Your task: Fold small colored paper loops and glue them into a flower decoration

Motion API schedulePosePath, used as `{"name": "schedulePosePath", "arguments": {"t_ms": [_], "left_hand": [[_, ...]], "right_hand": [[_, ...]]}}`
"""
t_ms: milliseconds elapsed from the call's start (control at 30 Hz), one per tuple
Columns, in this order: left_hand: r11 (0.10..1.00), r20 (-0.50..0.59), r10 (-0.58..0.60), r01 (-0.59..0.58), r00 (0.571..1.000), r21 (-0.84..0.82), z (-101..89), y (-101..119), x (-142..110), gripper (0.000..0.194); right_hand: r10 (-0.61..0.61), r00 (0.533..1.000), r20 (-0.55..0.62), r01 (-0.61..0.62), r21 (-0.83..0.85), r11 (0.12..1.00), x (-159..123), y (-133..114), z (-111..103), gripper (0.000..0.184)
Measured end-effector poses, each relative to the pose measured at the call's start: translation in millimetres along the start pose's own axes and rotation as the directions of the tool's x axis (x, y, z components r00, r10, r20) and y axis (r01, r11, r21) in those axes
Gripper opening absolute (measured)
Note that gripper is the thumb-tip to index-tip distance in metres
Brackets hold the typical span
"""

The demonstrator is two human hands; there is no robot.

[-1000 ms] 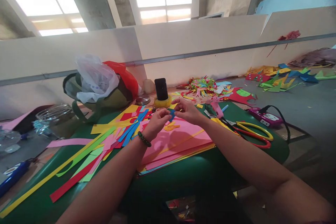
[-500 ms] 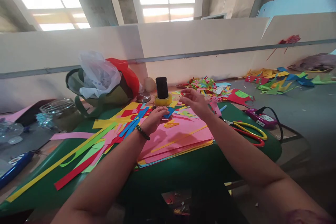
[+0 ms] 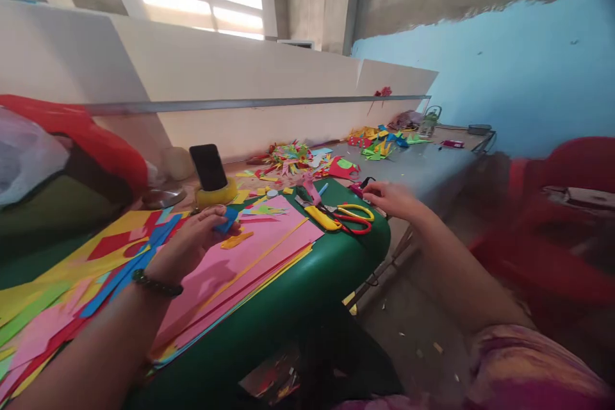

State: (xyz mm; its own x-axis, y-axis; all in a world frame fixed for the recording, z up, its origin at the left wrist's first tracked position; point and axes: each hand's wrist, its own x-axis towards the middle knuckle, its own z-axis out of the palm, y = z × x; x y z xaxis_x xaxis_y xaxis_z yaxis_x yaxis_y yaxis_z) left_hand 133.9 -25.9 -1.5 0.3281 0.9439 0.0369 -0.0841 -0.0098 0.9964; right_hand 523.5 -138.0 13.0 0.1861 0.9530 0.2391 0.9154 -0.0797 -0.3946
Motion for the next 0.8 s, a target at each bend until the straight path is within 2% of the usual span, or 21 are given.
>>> {"name": "schedulePosePath", "arguments": {"t_ms": [67,133,267,333,433,533,633,733,800], "left_hand": [[0.998,-0.019,-0.045,0.044,0.999,-0.038,3.3,0,-1,0.026],[0.995,-0.015,-0.082,0.081,0.997,-0.064,7.3,1,-2,0.027],[0.993,0.011,-0.104,0.105,0.994,-0.046,11.8,1,-4,0.028],[0.995,0.025,-0.098,0.099,0.995,-0.034,11.6,1,-5,0.029],[0.995,0.012,-0.091,0.092,0.996,-0.034,9.7,-1,-4,0.031],[0.996,-0.010,-0.078,0.078,0.997,-0.031,7.0,-4,-1,0.033],[0.999,-0.006,-0.052,0.052,0.999,-0.018,4.7,-8,2,0.032],[0.999,-0.022,-0.053,0.053,0.998,-0.008,5.3,-8,2,0.030],[0.997,-0.018,-0.068,0.067,0.998,-0.030,7.7,-5,-1,0.029]], "right_hand": [[0.023,0.996,0.086,-0.022,-0.013,1.000,2,15,12,0.025],[-0.009,0.985,0.172,0.015,-0.034,0.999,5,17,24,0.033],[-0.049,0.933,0.357,0.113,-0.161,0.981,12,1,38,0.058],[-0.025,0.921,0.388,0.132,-0.252,0.959,15,-7,38,0.063],[-0.003,0.923,0.385,0.165,-0.387,0.907,15,-14,30,0.064],[0.006,0.932,0.362,0.155,-0.413,0.897,5,-17,16,0.063],[0.105,0.943,0.317,0.042,-0.424,0.905,-13,-16,-3,0.061],[0.217,0.940,0.262,-0.092,-0.418,0.904,-36,-5,-21,0.055],[0.201,0.959,0.202,-0.128,-0.325,0.937,-54,10,-27,0.048]]}}
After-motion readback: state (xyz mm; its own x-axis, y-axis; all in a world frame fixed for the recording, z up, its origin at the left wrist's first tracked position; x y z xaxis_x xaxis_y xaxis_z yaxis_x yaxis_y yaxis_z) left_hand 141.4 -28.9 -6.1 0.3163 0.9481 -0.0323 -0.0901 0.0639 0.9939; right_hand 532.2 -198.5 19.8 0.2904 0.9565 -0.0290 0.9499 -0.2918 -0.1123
